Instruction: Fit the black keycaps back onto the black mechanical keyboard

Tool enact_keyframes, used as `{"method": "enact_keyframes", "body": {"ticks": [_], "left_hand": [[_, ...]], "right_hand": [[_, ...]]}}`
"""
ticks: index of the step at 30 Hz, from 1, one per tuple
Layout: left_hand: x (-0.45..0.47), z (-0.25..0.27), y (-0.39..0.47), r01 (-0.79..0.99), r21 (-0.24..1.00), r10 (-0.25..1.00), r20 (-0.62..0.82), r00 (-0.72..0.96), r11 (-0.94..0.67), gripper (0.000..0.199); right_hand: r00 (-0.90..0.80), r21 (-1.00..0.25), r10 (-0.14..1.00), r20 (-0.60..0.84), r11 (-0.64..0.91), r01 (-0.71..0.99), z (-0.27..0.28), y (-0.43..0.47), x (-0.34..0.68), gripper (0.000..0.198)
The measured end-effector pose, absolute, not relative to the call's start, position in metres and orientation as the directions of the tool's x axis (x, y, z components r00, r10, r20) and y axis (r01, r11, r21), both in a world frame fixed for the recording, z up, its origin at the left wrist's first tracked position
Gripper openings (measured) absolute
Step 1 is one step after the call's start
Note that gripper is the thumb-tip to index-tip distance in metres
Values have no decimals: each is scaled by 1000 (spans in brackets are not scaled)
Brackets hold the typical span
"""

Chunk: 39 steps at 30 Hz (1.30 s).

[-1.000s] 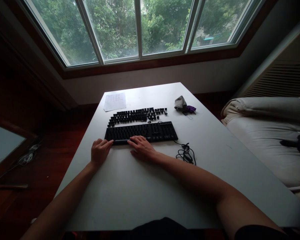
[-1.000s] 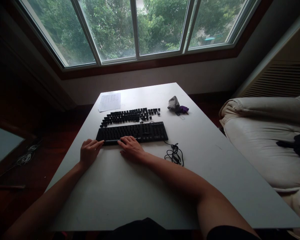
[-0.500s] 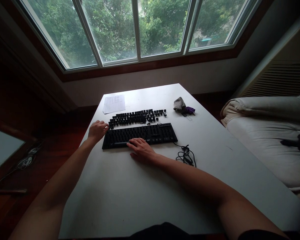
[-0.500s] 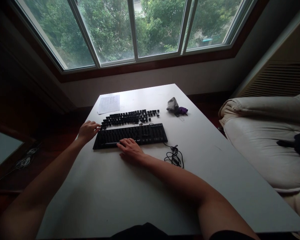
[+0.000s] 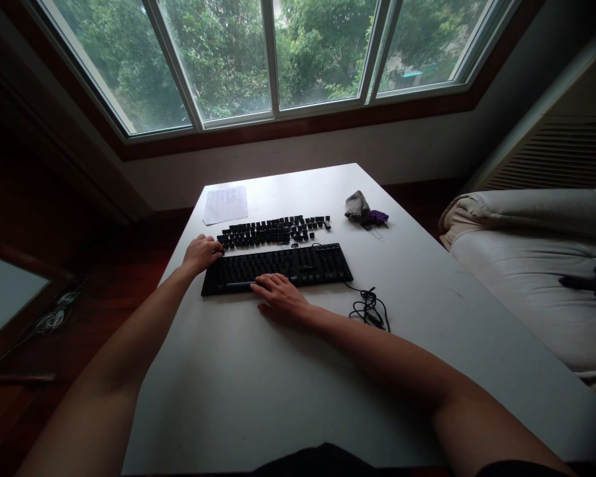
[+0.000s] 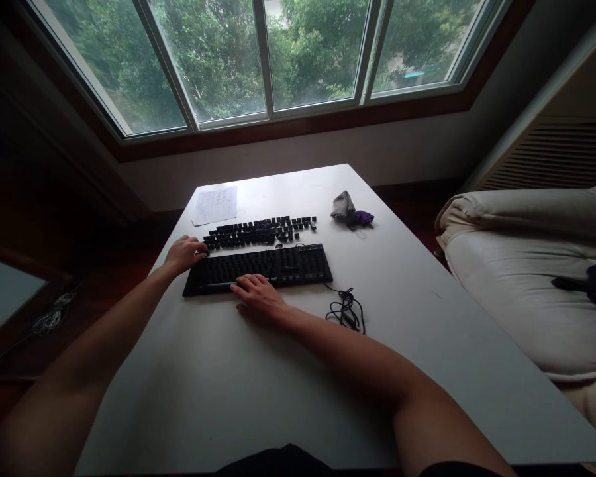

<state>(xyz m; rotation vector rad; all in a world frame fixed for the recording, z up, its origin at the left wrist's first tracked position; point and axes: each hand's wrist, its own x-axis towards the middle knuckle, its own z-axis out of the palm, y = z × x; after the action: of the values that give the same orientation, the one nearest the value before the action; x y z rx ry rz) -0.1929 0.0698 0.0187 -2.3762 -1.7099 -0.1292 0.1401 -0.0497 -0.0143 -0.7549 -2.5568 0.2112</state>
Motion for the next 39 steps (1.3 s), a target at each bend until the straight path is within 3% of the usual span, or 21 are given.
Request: {"method": "enact_keyframes", "body": {"ticks": [16, 25, 29, 35, 39], "left_hand": [[-189, 28, 82, 886, -171, 889, 90, 450, -431, 18], [-184, 25, 70, 888, -200, 869, 204, 450, -413, 24], [-182, 30, 53, 896, -145, 852, 276, 445, -420, 27], [-186, 30, 14, 887, -78, 851, 252, 460, -456, 27], [-193, 20, -14, 901, -33, 843, 340, 418, -433, 28]], "right_hand": [[-744, -257, 537, 399, 844, 471, -16, -48, 141, 50], [-748, -264, 544, 380, 839, 476, -14, -48, 141, 50], [-750, -271, 547, 373, 837, 475, -14, -48, 141, 50], [-742, -275, 555, 376, 831, 483, -15, -49, 141, 51], [-743, -275, 552, 378, 833, 479, -17, -48, 141, 52]]}}
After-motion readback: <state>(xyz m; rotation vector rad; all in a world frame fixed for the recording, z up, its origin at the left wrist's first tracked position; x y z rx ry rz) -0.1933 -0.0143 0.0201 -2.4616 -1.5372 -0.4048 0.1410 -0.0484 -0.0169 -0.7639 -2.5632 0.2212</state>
